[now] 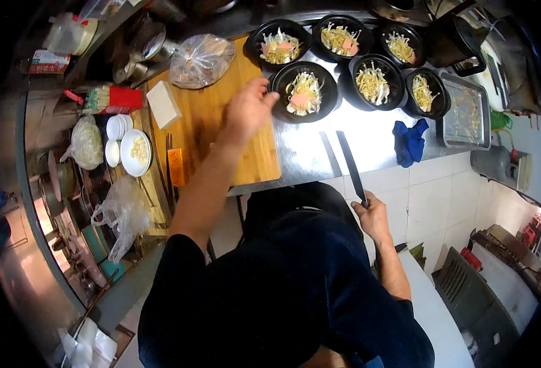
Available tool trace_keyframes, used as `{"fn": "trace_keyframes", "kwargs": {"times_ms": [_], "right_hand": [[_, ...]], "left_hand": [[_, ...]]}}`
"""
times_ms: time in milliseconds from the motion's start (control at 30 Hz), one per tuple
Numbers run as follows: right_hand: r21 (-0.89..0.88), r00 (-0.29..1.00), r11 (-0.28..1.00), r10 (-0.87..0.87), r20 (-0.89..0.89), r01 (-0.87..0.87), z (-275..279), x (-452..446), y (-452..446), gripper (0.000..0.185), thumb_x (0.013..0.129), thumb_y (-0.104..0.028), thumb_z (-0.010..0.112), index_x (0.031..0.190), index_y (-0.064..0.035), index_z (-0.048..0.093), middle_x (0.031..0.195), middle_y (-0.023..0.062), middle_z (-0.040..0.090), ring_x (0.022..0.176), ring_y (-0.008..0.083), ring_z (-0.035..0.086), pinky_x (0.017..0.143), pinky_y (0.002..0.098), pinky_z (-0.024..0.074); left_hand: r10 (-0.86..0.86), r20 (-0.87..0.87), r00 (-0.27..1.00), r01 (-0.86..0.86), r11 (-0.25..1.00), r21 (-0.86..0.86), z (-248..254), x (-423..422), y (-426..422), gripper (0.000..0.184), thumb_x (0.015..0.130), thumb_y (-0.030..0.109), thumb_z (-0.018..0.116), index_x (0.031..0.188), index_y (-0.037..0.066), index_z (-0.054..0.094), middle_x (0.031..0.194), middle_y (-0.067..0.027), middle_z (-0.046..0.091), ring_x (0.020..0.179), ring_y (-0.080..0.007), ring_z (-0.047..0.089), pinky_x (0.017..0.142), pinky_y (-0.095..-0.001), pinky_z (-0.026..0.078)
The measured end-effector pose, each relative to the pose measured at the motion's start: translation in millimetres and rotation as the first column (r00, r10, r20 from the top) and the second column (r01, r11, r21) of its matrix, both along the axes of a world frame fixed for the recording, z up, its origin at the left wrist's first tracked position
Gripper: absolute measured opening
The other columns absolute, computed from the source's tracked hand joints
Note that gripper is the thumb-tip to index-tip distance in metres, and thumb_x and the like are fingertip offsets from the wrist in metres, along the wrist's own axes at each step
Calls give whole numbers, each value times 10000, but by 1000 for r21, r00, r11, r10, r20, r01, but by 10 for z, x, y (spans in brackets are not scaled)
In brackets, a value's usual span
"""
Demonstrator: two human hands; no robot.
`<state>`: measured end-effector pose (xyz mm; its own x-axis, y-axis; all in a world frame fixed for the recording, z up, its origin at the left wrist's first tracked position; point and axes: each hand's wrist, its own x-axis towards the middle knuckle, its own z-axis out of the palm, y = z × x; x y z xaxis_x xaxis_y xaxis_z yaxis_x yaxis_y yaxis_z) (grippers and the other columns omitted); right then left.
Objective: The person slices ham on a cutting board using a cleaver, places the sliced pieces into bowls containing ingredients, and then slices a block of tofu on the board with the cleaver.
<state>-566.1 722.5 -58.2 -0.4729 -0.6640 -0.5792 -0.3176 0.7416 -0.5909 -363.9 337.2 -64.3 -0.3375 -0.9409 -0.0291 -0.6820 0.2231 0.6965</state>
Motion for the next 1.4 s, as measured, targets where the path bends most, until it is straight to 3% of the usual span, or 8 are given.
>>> {"fn": "trace_keyframes", "kwargs": {"times_ms": [100, 300, 400, 933, 1100, 1233, 1300, 1400], "right_hand": [[6, 999, 1000, -24, 41, 24, -24, 12, 10, 435, 960, -140, 822, 1363, -6, 727, 771, 160, 705, 671, 216, 648, 680, 382, 550], [10, 997, 998, 65, 53, -65, 19, -5, -179, 451, 970, -129, 812, 1361, 71, 711, 701, 121, 631, 638, 166, 574, 629, 349, 508], [-3, 990, 991, 134, 51, -134, 38, -42, -339, 470, 973, -140, 813, 1374, 80, 704, 699, 128, 631, 638, 170, 579, 631, 349, 511], [77, 955, 952, 296, 20, -297, 190, 17, -546, 525, 994, -192, 827, 1429, 63, 683, 1054, 354, 775, 897, 331, 815, 835, 433, 615], [92, 959, 955, 278, 53, -282, 151, 41, -492, 509, 1006, -180, 813, 1441, 47, 678, 1052, 349, 780, 898, 333, 817, 843, 430, 622], [24, 939, 938, 345, -6, -345, 112, 69, -510, 494, 1002, -181, 808, 1445, 4, 689, 1028, 317, 789, 892, 394, 816, 823, 445, 629], [7, 921, 921, 389, -31, -389, 132, 101, -565, 481, 999, -176, 804, 1436, -8, 695, 1014, 304, 791, 895, 425, 806, 819, 465, 629], [1, 874, 875, 484, -49, -484, 162, 202, -711, 465, 999, -179, 794, 1426, -25, 697, 998, 287, 793, 906, 469, 788, 815, 500, 628]], "left_hand": [[51, 30, 998, -57, 956, 289, -84, 700, -185, 336, 998, 326, 808, 1173, 42, 769, 1125, -162, 809, 970, -336, 786, 867, -457, 614], [-109, 392, 913, -43, 933, 358, -81, 1733, 576, 276, 993, 276, 779, 1146, 47, 766, 1200, -164, 755, 1124, -380, 714, 947, -494, 579], [-31, 472, 881, 19, 999, 32, -478, 1956, 951, 305, 952, 270, 793, 1156, 47, 752, 1169, -193, 736, 1117, -404, 710, 939, -510, 572], [50, 435, 899, -112, 986, 120, -534, 1779, 947, 187, 870, 117, 878, 937, 24, 730, 924, -171, 763, 875, -343, 745, 768, -481, 584], [51, 5, 999, -48, 912, 408, -382, 1444, 1189, 448, 1051, 406, 777, 896, -12, 747, 831, -183, 737, 715, -292, 691, 706, -426, 556], [-67, 122, 990, 2, 884, 467, -390, 1267, 1173, 410, 1028, 386, 793, 940, -12, 752, 930, -170, 757, 826, -313, 717, 776, -425, 579], [-6, 338, 941, 26, 998, -54, -463, 1251, 1230, 221, 924, 136, 850, 1093, 25, 760, 1043, -161, 746, 973, -323, 728, 890, -465, 589], [-69, 263, 962, 102, 988, -116, -495, 1464, 1397, 308, 927, 106, 816, 1221, 40, 751, 1186, -157, 715, 1157, -362, 683, 1016, -496, 561]]}}
